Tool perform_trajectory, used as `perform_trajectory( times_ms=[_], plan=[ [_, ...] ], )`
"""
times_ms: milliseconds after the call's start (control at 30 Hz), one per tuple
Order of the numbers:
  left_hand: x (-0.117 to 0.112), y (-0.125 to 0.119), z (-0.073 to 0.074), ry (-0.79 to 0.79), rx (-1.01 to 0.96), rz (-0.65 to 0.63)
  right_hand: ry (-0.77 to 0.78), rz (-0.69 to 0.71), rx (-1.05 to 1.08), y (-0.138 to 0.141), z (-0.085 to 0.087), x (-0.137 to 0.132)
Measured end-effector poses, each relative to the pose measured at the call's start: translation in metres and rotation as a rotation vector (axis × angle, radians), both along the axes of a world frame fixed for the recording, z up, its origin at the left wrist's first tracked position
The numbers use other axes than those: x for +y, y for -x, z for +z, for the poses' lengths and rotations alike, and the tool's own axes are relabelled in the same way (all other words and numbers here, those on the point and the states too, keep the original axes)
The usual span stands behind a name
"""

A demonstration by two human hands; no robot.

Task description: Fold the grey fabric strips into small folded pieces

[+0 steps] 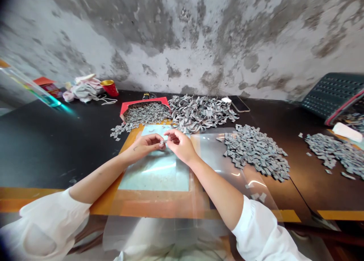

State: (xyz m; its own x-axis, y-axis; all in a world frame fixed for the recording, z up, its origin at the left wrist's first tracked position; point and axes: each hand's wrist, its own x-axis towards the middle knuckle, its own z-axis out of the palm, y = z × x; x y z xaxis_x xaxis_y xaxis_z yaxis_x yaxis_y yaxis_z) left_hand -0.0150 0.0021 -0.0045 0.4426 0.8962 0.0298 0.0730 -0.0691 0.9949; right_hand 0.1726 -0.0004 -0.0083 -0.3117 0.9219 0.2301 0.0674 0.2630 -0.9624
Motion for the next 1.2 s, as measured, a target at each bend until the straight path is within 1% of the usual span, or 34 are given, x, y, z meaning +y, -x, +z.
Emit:
perform_trajectory(
  times_ms=[67,233,333,500,633,767,867,933,1000,1067,1200],
  plan=[
    [-0.0009,-0.0012,0.0000,0.046,-0.020,-0.018,-0.015,0.002,-0.013,-0.0004,-0.0002,0.0001],
    [0.0009,0.0028,-0.0028,0.062,0.012,-0.046,-0.082,-0.051,-0.037,-0.0031,0.0021,0.0015],
    [0.0004,0.0048,-0.0013,0.090,0.013,-0.070,-0.093,-0.059,-0.037,-0.0046,0.0036,0.0020],
    [-0.0010,0.0059,0.0013,0.153,0.005,-0.057,-0.131,-0.047,-0.083,-0.0039,0.0011,0.0016],
    [-0.0003,0.0049,0.0001,0.126,0.049,-0.023,-0.169,-0.053,-0.125,-0.0025,-0.0012,0.0007],
    [-0.0003,0.0027,-0.0009,0.079,0.088,0.000,-0.203,-0.055,-0.163,-0.0022,0.0009,-0.0011],
    [0.0002,0.0032,-0.0023,0.074,0.045,-0.033,-0.207,-0.072,-0.175,-0.0025,0.0033,-0.0024],
    [0.0009,0.0044,-0.0039,0.111,0.018,-0.074,-0.204,-0.088,-0.172,-0.0025,0.0043,-0.0028],
    [0.0018,0.0052,-0.0059,0.138,0.023,-0.086,-0.222,-0.100,-0.178,-0.0026,0.0046,-0.0027],
    [0.0026,0.0055,-0.0075,0.118,0.050,-0.056,-0.250,-0.107,-0.189,-0.0029,0.0047,-0.0023],
    [0.0031,0.0053,-0.0067,0.000,0.132,0.049,-0.243,-0.082,-0.171,-0.0031,0.0036,-0.0012]
  ],
)
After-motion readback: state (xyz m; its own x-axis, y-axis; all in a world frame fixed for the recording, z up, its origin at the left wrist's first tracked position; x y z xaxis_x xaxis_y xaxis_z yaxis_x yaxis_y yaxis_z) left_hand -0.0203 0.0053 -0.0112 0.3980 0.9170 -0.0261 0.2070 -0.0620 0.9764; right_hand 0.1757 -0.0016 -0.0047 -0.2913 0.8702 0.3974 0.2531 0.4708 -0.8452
